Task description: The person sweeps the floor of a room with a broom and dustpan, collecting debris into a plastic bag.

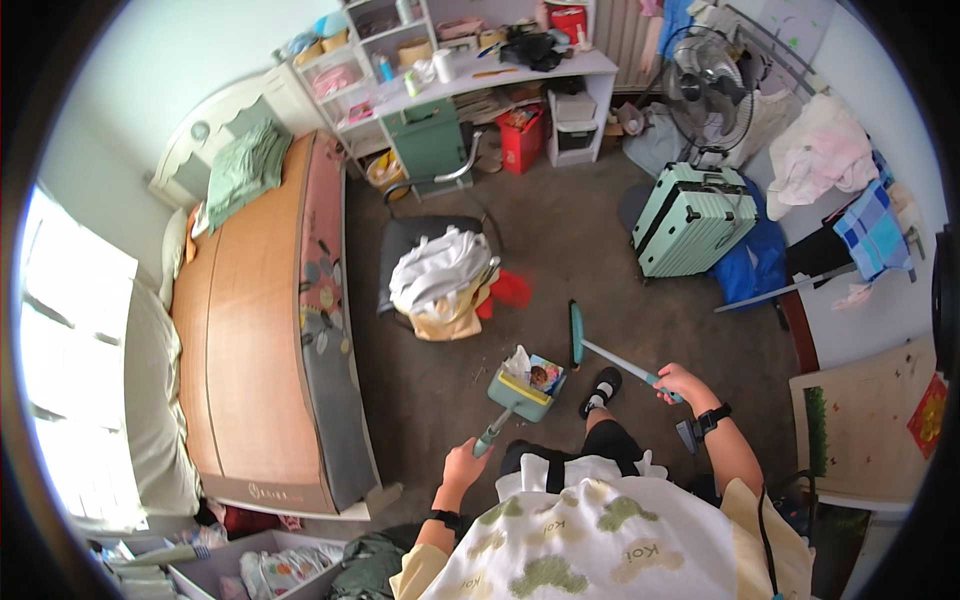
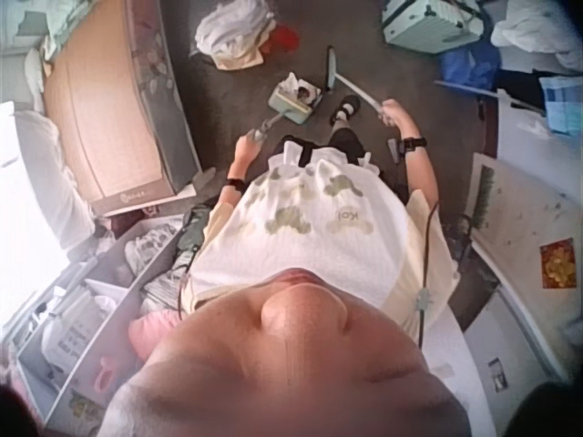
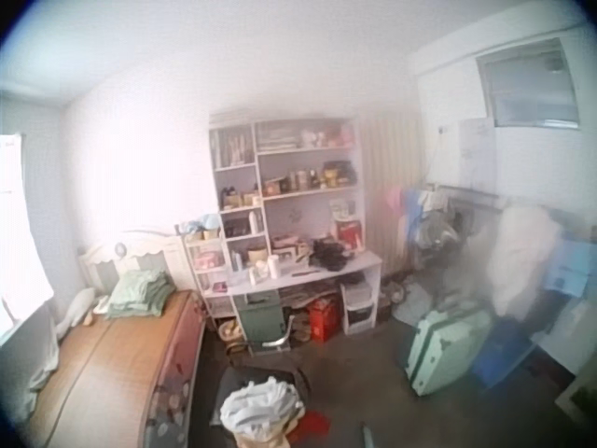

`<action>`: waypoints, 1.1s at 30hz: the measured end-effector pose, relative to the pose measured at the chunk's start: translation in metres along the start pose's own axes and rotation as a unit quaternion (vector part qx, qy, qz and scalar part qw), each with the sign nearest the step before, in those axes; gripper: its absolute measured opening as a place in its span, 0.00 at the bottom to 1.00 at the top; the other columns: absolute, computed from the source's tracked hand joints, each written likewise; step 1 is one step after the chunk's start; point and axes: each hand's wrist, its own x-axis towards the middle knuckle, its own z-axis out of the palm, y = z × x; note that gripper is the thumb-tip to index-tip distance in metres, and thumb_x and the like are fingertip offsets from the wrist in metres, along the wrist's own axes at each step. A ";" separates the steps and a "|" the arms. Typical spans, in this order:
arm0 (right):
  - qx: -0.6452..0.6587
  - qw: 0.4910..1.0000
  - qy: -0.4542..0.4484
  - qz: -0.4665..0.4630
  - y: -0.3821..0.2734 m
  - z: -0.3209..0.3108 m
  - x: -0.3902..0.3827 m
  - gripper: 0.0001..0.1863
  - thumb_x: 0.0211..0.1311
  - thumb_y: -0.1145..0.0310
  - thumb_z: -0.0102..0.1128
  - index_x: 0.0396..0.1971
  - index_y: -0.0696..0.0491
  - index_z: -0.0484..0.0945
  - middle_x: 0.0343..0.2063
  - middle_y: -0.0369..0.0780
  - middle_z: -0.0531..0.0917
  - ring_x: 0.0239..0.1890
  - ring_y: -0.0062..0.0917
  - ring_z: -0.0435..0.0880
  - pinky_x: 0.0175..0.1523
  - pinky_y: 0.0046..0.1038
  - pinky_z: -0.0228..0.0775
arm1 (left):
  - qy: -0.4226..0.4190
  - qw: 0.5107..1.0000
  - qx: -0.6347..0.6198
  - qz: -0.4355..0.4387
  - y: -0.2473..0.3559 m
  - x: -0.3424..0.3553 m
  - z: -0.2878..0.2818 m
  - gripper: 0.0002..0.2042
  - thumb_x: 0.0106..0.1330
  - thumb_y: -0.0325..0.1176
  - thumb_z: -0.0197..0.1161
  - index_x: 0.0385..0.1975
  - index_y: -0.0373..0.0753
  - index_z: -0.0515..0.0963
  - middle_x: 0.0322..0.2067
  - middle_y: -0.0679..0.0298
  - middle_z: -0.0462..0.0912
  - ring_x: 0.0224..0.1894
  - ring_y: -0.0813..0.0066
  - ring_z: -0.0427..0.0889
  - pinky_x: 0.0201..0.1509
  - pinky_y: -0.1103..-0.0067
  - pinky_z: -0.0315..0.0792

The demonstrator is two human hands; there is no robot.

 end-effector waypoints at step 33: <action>-0.133 0.989 -0.030 -0.060 -0.246 -0.321 0.240 0.08 0.48 0.78 0.53 0.30 0.63 0.69 0.15 0.43 0.75 0.11 0.22 0.68 0.15 0.26 0.60 | 0.190 0.970 -0.153 0.009 0.297 0.357 -0.009 0.14 0.50 0.40 0.61 0.26 0.33 0.74 0.18 0.52 0.75 0.23 0.54 0.74 0.29 0.71 0.67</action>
